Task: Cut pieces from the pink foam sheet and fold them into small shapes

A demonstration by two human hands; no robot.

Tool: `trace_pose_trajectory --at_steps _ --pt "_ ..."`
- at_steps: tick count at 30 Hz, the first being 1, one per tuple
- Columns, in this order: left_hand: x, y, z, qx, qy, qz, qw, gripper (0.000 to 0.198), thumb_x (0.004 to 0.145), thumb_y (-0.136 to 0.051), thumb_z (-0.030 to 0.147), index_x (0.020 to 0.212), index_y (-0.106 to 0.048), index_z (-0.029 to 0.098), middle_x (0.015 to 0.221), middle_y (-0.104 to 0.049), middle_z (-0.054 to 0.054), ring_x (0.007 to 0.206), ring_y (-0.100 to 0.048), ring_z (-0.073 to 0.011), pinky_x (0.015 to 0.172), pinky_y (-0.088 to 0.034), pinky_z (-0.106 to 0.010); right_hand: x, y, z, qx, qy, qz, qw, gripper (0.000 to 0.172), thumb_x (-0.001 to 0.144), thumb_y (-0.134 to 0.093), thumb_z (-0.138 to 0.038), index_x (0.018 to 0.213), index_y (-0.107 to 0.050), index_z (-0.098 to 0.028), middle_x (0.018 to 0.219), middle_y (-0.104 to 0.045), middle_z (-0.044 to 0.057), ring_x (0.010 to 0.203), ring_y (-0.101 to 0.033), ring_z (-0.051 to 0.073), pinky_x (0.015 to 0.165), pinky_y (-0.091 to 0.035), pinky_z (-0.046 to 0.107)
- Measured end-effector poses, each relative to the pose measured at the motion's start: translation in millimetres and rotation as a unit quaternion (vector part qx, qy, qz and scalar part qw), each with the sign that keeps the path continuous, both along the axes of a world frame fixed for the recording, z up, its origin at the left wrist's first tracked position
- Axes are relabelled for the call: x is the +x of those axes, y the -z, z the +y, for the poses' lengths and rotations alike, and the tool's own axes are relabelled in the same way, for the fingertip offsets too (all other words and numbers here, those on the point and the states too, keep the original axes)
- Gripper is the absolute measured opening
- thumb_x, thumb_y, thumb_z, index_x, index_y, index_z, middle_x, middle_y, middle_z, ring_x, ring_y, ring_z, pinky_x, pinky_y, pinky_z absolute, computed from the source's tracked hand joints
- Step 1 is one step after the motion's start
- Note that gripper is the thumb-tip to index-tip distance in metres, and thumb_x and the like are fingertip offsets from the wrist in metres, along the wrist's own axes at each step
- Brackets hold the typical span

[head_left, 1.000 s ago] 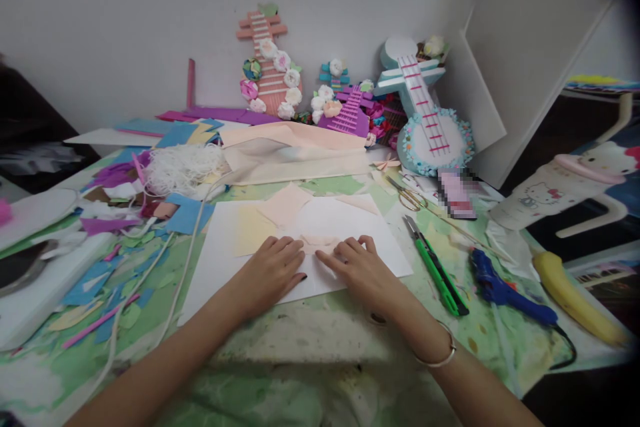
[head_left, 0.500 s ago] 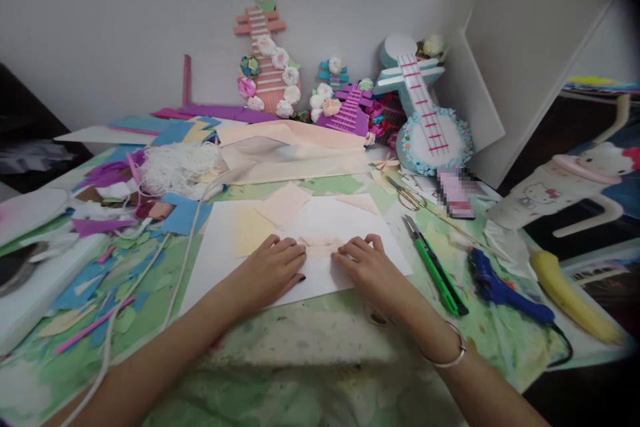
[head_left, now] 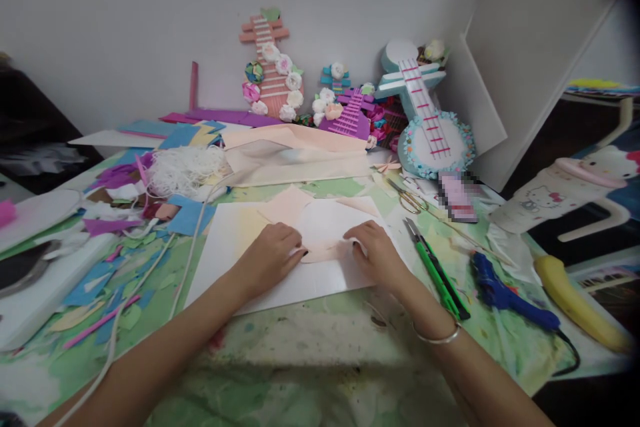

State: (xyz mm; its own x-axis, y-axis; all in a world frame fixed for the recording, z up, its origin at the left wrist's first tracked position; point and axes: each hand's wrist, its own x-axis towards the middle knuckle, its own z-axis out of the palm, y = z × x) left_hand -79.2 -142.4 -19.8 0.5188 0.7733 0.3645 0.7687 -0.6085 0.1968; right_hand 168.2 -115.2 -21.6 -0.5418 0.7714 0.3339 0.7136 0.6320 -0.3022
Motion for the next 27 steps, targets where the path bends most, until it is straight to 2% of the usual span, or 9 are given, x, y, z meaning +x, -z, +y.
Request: trace_pose_trajectory --at_steps 2,5,9,12,14,17,19,21,27 --pt "7 1.8 10 -0.04 -0.043 -0.032 0.998 0.025 0.083 -0.061 0.032 0.098 -0.057 0.012 0.098 -0.061 -0.011 0.092 -0.054 -0.0244 0.082 -0.043 -0.038 -5 0.5 9 -0.05 0.021 0.005 0.999 0.022 0.081 -0.059 -0.018 0.103 -0.061 -0.016 0.1 -0.064 0.009 0.098 -0.049 0.023 0.079 -0.037 0.034" --pt "18 4.5 28 -0.102 -0.066 -0.037 0.992 0.043 0.066 -0.074 0.04 0.095 -0.058 0.013 0.1 -0.059 -0.011 0.095 -0.052 -0.0271 0.08 -0.044 -0.038 -16 0.3 21 -0.128 0.024 0.008 0.991 0.028 0.067 -0.075 -0.027 0.091 -0.064 -0.016 0.1 -0.06 0.01 0.096 -0.048 0.024 0.077 -0.037 0.033" --pt "23 1.4 46 -0.217 -0.037 -0.067 0.973 0.026 0.06 -0.074 0.031 0.076 -0.06 0.016 0.082 -0.059 -0.005 0.084 -0.053 -0.0239 0.068 -0.04 -0.03 -24 -3.5 32 -0.223 -0.005 0.084 0.971 0.015 0.062 -0.072 -0.016 0.072 -0.061 -0.016 0.072 -0.057 0.0 0.073 -0.049 0.015 0.065 -0.035 0.026" --pt "18 -1.5 54 -0.292 0.013 -0.125 0.948 0.02 0.067 -0.068 0.031 0.066 -0.056 0.016 0.063 -0.055 0.002 0.065 -0.053 -0.0156 0.056 -0.034 -0.023 -25 -6.8 39 -0.268 -0.028 0.121 0.955 0.011 0.067 -0.067 -0.017 0.076 -0.06 -0.016 0.061 -0.054 -0.005 0.058 -0.047 0.01 0.055 -0.032 0.022" --pt "15 -1.2 57 -0.353 0.016 -0.217 0.91 0.023 0.071 -0.067 0.035 0.07 -0.055 0.016 0.059 -0.057 0.003 0.058 -0.055 -0.013 0.053 -0.035 -0.021 -23 -7.0 43 -0.339 -0.047 0.189 0.92 0.016 0.068 -0.067 -0.022 0.082 -0.061 -0.015 0.061 -0.056 -0.005 0.055 -0.048 0.01 0.052 -0.033 0.021" --pt "12 1.5 58 -0.443 0.007 -0.367 0.818 0.029 0.067 -0.072 0.035 0.079 -0.057 0.014 0.061 -0.065 -0.001 0.057 -0.061 -0.0136 0.054 -0.041 -0.021 -21 -3.7 48 -0.439 -0.071 0.309 0.841 0.026 0.064 -0.071 -0.027 0.085 -0.061 -0.014 0.06 -0.058 -0.004 0.053 -0.051 0.009 0.052 -0.037 0.022" --pt "12 2.9 58 -0.455 -0.005 -0.395 0.798 0.029 0.066 -0.075 0.032 0.08 -0.058 0.013 0.059 -0.067 -0.005 0.053 -0.062 -0.0135 0.051 -0.042 -0.021 -21 -0.6 49 -0.46 -0.083 0.343 0.815 0.032 0.062 -0.074 -0.03 0.086 -0.061 -0.014 0.061 -0.061 -0.003 0.054 -0.053 0.01 0.053 -0.04 0.022" --pt "11 3.4 58 -0.454 -0.017 -0.395 0.798 0.029 0.065 -0.076 0.029 0.081 -0.059 0.012 0.056 -0.067 -0.006 0.047 -0.06 -0.0125 0.045 -0.039 -0.019 -23 1.8 48 -0.469 -0.09 0.358 0.803 0.034 0.064 -0.074 -0.034 0.089 -0.062 -0.014 0.064 -0.064 -0.001 0.055 -0.056 0.011 0.053 -0.043 0.023" --pt "6 4.9 58 -0.488 -0.013 -0.423 0.763 0.034 0.071 -0.074 0.037 0.086 -0.063 0.008 0.063 -0.07 -0.011 0.054 -0.066 -0.0162 0.044 -0.043 -0.018 -28 6.1 42 -0.438 -0.063 0.394 0.805 0.024 0.068 -0.071 -0.036 0.073 -0.06 -0.014 0.052 -0.062 -0.002 0.043 -0.051 0.008 0.045 -0.039 0.02"
